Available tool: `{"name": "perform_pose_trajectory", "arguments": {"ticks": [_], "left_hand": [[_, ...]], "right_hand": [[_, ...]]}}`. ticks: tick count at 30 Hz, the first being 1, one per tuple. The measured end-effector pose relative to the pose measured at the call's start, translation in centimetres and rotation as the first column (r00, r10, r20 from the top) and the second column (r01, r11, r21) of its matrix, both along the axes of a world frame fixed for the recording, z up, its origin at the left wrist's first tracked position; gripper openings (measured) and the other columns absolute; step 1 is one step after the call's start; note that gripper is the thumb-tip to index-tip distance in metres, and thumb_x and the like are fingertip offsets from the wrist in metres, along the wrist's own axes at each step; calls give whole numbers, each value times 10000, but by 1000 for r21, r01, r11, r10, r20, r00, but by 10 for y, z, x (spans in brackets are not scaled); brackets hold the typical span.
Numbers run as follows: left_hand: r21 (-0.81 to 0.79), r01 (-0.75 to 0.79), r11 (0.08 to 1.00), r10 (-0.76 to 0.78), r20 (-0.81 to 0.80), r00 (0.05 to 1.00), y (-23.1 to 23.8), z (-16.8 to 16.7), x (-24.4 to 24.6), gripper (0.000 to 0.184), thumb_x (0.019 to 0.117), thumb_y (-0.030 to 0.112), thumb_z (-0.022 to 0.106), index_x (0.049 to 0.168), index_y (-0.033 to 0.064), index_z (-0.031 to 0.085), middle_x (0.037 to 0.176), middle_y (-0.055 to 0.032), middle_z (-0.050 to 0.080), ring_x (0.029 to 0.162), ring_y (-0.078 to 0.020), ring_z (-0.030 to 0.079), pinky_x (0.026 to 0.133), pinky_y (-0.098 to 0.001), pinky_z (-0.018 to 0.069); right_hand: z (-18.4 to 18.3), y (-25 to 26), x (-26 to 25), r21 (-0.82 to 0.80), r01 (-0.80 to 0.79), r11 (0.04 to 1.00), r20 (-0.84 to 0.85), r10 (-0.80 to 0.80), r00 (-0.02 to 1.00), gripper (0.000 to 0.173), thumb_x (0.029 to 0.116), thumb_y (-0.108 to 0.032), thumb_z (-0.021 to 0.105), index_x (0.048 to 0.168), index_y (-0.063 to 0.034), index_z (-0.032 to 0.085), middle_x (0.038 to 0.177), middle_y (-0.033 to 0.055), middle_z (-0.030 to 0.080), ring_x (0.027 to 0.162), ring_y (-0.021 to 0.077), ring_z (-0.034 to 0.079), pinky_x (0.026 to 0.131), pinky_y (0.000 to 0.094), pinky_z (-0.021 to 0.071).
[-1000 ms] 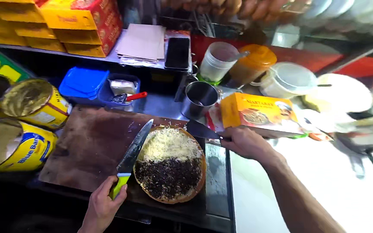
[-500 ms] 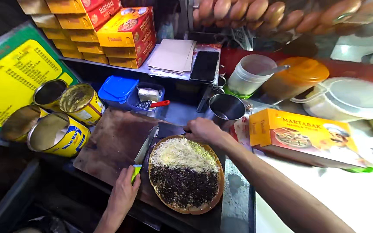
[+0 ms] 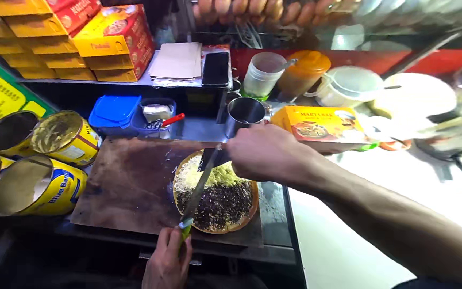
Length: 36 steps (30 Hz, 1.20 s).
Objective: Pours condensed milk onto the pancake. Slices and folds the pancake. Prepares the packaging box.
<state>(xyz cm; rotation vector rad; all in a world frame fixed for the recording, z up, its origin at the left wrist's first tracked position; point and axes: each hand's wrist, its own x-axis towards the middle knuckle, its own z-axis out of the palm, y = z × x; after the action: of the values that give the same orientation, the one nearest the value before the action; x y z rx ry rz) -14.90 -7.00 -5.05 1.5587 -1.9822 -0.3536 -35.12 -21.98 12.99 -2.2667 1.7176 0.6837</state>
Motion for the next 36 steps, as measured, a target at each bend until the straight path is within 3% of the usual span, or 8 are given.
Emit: {"name": "perform_pose_trajectory", "arguments": {"ticks": [8, 11, 14, 16, 20, 23, 29, 36], "left_hand": [[-60, 76, 995, -79, -58, 995, -21, -27, 15, 226, 884, 184, 662, 930, -37, 681, 837, -159, 638, 633, -218, 654, 566, -320, 573], [391, 143, 909, 14, -372, 928, -41, -25, 22, 238, 985, 188, 606, 1076, -31, 626, 822, -97, 673, 594, -164, 653, 547, -333, 577], [557, 476, 681, 277, -797, 536, -52, -33, 30, 175, 1017, 185, 368, 1056, 81, 502, 676, 10, 601, 407, -57, 518, 368, -206, 470], [495, 618, 611, 353, -869, 347, -39, -42, 36, 202, 1003, 267, 364, 1049, 127, 503, 640, 36, 582, 375, -28, 491, 343, -175, 443], [530, 600, 599, 327, -846, 420, 9, -59, 75, 401, 894, 544, 682, 989, 174, 559, 648, 46, 592, 391, -40, 518, 348, -200, 467], [568, 533, 627, 241, -792, 560, 32, -65, 106, 302, 936, 473, 642, 991, 182, 583, 667, 76, 626, 451, -30, 550, 403, -197, 479], [560, 446, 698, 156, -727, 669, 4, -59, 95, 233, 1016, 321, 475, 1029, 108, 568, 647, 114, 604, 425, 0, 533, 375, -185, 481], [463, 525, 715, -60, -706, 706, -46, -56, 63, 295, 998, 375, 539, 1019, 94, 625, 648, 99, 608, 423, -10, 540, 373, -186, 480]], "right_hand": [[15, 38, 18, -15, 137, 990, -102, -138, 985, 157, 970, -155, 649, 860, -45, 675, 766, 125, 630, 740, 326, 662, 573, 471, 498], [-9, 75, -16, -56, 270, 961, 107, -263, 959, 248, 1024, -229, 545, 849, -103, 668, 725, 81, 616, 707, 285, 646, 581, 480, 493], [-82, 131, -36, 141, 443, 885, 590, -435, 680, 372, 1067, -221, 445, 1276, -39, 693, 972, 137, 713, 778, 224, 670, 738, 447, 551], [-132, 160, -11, 263, 541, 799, 784, -504, 362, 374, 1035, -196, 473, 1306, -37, 676, 962, 82, 726, 693, 119, 664, 670, 324, 581], [-176, 145, 25, 384, 666, 639, 857, -516, 1, 379, 1052, -199, 451, 1331, -27, 640, 831, -8, 697, 554, 41, 617, 521, 238, 565], [-178, 140, -4, 321, 729, 605, 845, -531, 68, 364, 1053, -222, 462, 1315, -53, 652, 854, -5, 701, 589, 30, 614, 561, 227, 547], [-166, 274, -77, -216, 709, 672, 645, -446, 620, 338, 893, -251, 593, 1089, -42, 772, 890, 116, 732, 734, 242, 692, 645, 443, 562], [-188, 271, -17, -241, 797, 554, 567, -586, 579, 330, 889, -156, 644, 1173, -53, 776, 934, 153, 736, 780, 339, 722, 652, 551, 576]]}}
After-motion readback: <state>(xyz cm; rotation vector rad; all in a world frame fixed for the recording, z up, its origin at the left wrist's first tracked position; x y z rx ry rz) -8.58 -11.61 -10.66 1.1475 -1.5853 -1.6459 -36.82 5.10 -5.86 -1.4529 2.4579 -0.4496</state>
